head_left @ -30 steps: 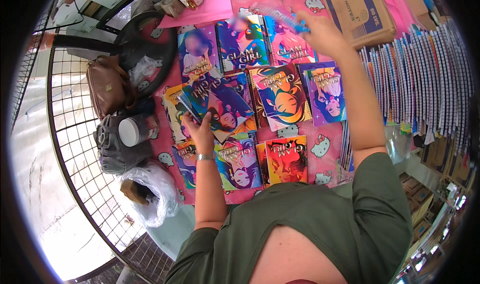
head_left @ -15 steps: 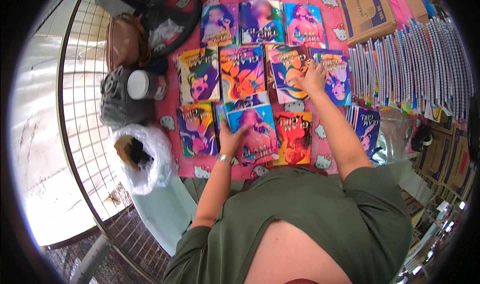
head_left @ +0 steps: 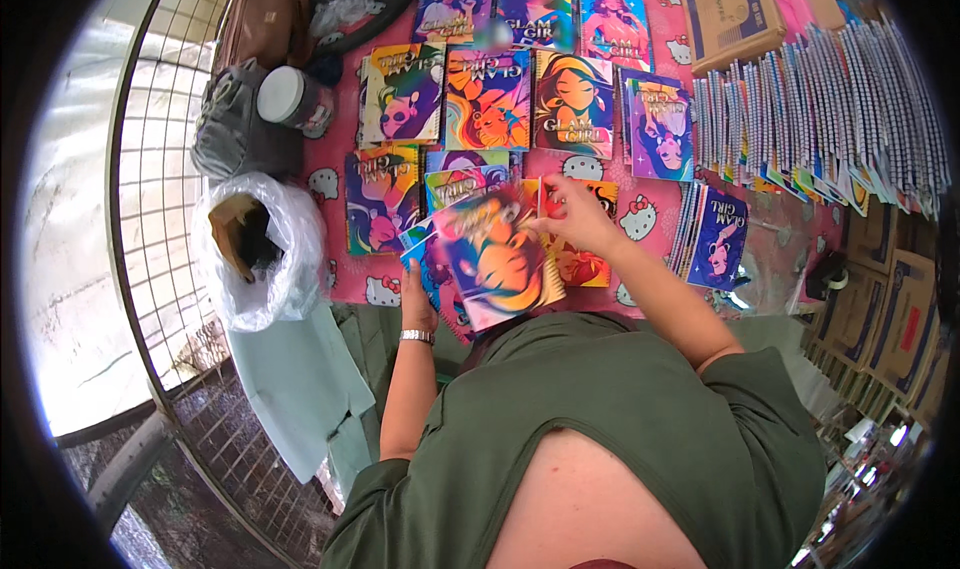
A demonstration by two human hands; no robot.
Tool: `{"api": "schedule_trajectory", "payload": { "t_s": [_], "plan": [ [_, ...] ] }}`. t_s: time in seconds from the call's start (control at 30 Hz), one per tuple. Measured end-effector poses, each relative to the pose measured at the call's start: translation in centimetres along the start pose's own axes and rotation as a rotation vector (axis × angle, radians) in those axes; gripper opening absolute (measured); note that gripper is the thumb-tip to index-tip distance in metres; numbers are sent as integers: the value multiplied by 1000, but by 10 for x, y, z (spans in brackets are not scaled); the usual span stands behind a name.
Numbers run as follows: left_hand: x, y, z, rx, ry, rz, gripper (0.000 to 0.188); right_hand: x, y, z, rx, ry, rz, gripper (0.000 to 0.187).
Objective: The person places stacks of notebooks into clear plastic bags, applies adhesive tape to seal the bags, and organizes loose notebooks by cover design.
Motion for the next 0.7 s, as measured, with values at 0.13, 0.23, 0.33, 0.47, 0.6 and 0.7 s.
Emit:
{"api": "schedule_trajectory", "payload": {
  "t_s": [0.13,0.23,0.33,0.47,0.6,0.7],
  "plan": [
    [-16,-20,-2,388,-234,56,68,-34,-3,108,-552,-433,463,70],
    [-16,-14,-11,390,-242,70,69,-36,13,101,-420,-337,272,51],
    [-26,-7,-4,193,-190,43,67,-34,43,13,-370,-7,39,31],
    [-41,31,-8,23,-103,31,60,-60,-4,-120,-707,844,-486,25],
    [-30,60,-28,-418,53,-36,60,-9,-68,-155,-357,1025,-300,47],
    [-45,45,-27,86,-106,94,63,67,-75,-68,-670,366,256,65]
  ]
}}
Point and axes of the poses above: each hand's wrist, its own x-axis towards the middle knuckle, its own y-axis out of the back of the hand, z = x × y, the point moved 3 cm from there along x, towards the middle knuckle, and after that the axes turned 9 degrees about -x, right-handed, at the moved point
